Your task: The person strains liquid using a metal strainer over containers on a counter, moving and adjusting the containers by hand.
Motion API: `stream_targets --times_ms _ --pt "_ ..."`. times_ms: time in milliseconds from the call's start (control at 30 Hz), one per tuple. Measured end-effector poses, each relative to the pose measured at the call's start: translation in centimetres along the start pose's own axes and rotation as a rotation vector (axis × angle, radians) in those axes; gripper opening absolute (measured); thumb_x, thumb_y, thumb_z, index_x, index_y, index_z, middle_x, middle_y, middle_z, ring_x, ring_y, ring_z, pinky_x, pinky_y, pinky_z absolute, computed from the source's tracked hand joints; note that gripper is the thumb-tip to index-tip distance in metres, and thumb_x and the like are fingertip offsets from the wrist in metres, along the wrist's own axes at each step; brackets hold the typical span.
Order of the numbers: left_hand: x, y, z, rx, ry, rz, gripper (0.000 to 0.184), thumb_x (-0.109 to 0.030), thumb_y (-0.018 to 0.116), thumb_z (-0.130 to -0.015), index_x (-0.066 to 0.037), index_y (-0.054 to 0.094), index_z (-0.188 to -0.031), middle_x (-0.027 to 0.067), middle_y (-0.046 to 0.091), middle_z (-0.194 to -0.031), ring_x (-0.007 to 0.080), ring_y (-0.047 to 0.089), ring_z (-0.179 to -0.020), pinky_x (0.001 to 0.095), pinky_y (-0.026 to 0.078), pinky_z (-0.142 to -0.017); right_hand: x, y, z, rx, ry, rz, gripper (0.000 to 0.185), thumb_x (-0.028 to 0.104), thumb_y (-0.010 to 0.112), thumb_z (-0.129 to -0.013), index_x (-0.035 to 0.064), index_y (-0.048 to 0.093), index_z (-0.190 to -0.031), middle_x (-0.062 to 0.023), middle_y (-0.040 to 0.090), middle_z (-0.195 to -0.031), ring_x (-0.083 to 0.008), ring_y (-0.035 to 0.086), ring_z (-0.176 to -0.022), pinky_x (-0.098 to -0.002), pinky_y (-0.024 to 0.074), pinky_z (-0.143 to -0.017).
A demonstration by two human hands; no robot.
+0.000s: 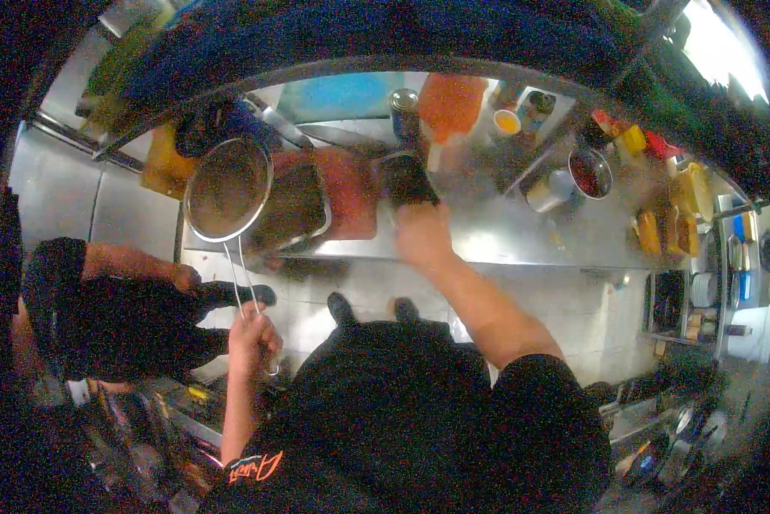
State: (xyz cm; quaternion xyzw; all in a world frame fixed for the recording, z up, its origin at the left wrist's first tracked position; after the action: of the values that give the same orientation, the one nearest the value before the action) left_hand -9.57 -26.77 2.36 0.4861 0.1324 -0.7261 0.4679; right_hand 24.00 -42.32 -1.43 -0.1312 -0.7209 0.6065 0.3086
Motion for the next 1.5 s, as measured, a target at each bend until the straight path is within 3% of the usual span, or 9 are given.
stream_targets --times_ms 200,300,400,533,633,933,1200,1300,1500 --pt "0.1 0.7 -0.8 0.037 0.038 0.001 0.026 -0.013 0.059 -0.092 -0.001 0.049 -0.113 0.0029 0.046 -0.063 0.0150 0.045 -0.051 0.0307 0.042 -0.048 0.6 -3.2 2.3 -0.127 -0.145 0.020 0.035 0.029 0.066 -0.079 0.0026 0.062 -0.101 -0.0176 0.066 -0.101 -0.0346 0.059 -0.102 -0.0528 0.0370 -0.096" --pt "0.1 0.4 -1.2 0.031 0.030 0.004 0.027 -0.013 0.060 -0.091 0.000 0.049 -0.113 0.0036 0.046 -0.063 0.0160 0.046 -0.050 0.0309 0.043 -0.049 3.3 -4.6 2.0 -0.309 -0.249 -0.402 0.036 0.028 0.066 -0.083 0.0020 0.059 -0.105 -0.0212 0.061 -0.111 -0.0391 0.058 -0.104 -0.0521 0.0395 -0.096" --pt "0.0 -0.6 -1.0 -0.039 0.016 0.024 0.028 -0.011 0.058 -0.091 0.003 0.048 -0.114 0.0043 0.046 -0.063 0.0161 0.047 -0.052 0.0314 0.043 -0.049 8.0 -2.2 -0.8 0.267 0.024 -0.895 0.033 0.027 0.066 -0.086 0.0011 0.058 -0.106 -0.0246 0.058 -0.116 -0.0431 0.056 -0.106 -0.0516 0.0433 -0.093" --pt "-1.3 -1.8 -0.4 -0.026 0.002 -0.018 0.026 -0.007 0.055 -0.091 0.003 0.048 -0.114 0.0051 0.049 -0.066 0.0162 0.048 -0.053 0.0314 0.044 -0.049 10.3 5.6 -7.3 -0.037 0.113 -0.357 0.046 0.027 0.065 -0.087 -0.0038 0.053 -0.119 -0.0250 0.064 -0.109 -0.0394 0.062 -0.101 -0.0460 0.0490 -0.088" --pt "-3.2 -3.4 -0.6 -0.014 -0.002 -0.034 0.026 -0.006 0.057 -0.090 0.003 0.049 -0.113 0.0049 0.049 -0.066 0.0162 0.048 -0.054 0.0315 0.045 -0.049 10.9 6.9 -11.1 0.203 0.287 -0.385 0.048 0.024 0.066 -0.084 -0.0065 0.053 -0.119 -0.0291 0.061 -0.115 -0.0418 0.059 -0.109 -0.0470 0.0480 -0.090" --pt "-7.0 -7.8 -0.6 0.074 -0.002 -0.126 0.022 -0.006 0.057 -0.090 0.001 0.050 -0.110 0.0039 0.048 -0.067 0.0147 0.047 -0.054 0.0307 0.045 -0.048 7.9 12.1 -10.2 -0.160 0.505 -0.898 0.040 0.014 0.061 -0.077 -0.0091 0.059 -0.109 -0.0237 0.065 -0.103 -0.0298 0.064 -0.098 -0.0394 0.0483 -0.084" --pt "-9.9 -8.9 -1.5 0.168 0.017 -0.126 0.023 -0.007 0.057 -0.089 0.000 0.051 -0.109 0.0041 0.048 -0.060 0.0148 0.046 -0.049 0.0287 0.041 -0.047 6.5 -1.7 -5.8 -0.407 0.460 -0.836 0.036 0.013 0.059 -0.077 -0.0056 0.059 -0.109 -0.0212 0.065 -0.101 -0.0266 0.063 -0.095 -0.0389 0.0477 -0.083" --pt "-11.0 -8.0 -1.6 0.221 0.008 -0.145 0.022 -0.007 0.057 -0.090 -0.002 0.051 -0.110 0.0037 0.048 -0.061 0.0139 0.045 -0.049 0.0283 0.041 -0.046 6.9 -9.9 -2.4 -0.524 0.462 -0.667 0.040 0.011 0.058 -0.076 -0.0059 0.058 -0.112 -0.0235 0.066 -0.102 -0.0361 0.063 -0.098 -0.0432 0.0466 -0.089" --pt "-8.6 -7.1 -3.0 0.369 -0.023 -0.127 0.021 -0.008 0.056 -0.091 -0.001 0.050 -0.110 0.0041 0.049 -0.062 0.0140 0.046 -0.048 0.0286 0.042 -0.046 -4.5 -12.5 0.6 -0.568 0.506 -0.388 0.039 0.013 0.058 -0.079 -0.0062 0.058 -0.114 -0.0265 0.065 -0.107 -0.0409 0.061 -0.101 -0.0442 0.0465 -0.090"
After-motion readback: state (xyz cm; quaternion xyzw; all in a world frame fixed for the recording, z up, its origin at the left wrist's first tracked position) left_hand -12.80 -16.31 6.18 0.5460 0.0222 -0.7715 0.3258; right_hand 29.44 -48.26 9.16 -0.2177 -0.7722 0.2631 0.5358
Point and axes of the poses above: each hand's wrist, its own z-axis away from the middle knuckle, its own y-axis out of the palm, x = y × z, the point moved 3 cm from there along -z, towards the middle knuckle
